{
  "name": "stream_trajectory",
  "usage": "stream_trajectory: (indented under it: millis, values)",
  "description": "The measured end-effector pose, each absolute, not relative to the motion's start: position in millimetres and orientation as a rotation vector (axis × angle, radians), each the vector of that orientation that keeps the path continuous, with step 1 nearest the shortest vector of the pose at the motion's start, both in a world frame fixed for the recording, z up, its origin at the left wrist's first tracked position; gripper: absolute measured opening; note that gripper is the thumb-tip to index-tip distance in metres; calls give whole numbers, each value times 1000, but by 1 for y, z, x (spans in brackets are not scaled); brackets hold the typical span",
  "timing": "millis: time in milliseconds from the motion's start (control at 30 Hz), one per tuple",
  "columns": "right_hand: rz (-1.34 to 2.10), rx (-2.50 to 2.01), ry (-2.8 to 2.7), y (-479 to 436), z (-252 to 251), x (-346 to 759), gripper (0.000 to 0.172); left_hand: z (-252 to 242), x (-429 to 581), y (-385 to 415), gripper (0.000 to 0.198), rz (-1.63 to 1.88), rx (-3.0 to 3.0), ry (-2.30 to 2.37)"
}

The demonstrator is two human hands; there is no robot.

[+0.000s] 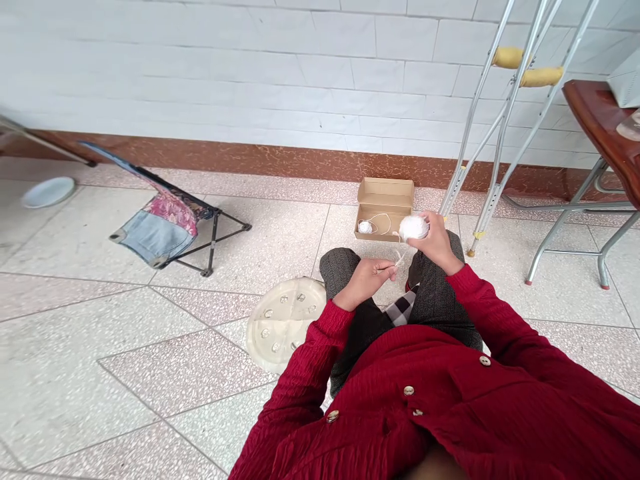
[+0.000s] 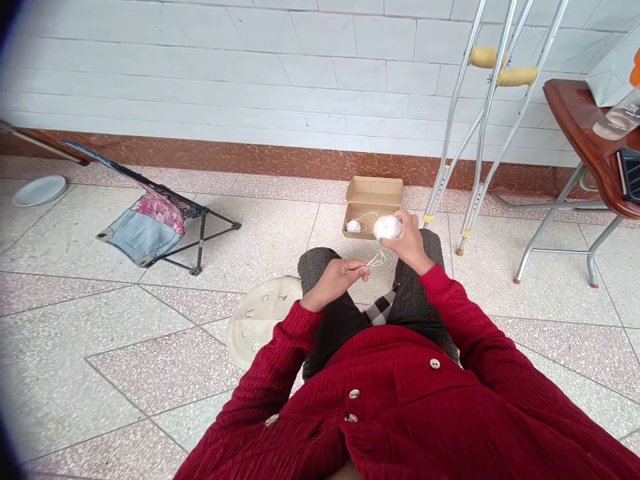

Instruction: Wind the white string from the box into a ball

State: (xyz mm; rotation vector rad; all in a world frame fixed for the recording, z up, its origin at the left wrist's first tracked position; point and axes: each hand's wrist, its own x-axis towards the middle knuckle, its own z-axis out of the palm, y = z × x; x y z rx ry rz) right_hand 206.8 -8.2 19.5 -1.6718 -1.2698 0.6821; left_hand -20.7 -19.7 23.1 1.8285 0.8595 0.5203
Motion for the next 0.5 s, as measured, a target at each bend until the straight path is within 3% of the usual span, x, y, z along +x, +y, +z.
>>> stream_trajectory:
  millis: [100,267,500]
  values:
    - [945,-1689,-1452,-23,-3,198,62,34,-26,-9,33,582,1975,882]
    - [1830,-1271,-1170,-57,-1,184,59,38,-29,4,31,668,2005,838]
    - [1938,-948,-768,-68,49,196,62,19,-21,0,41,690,1646,947]
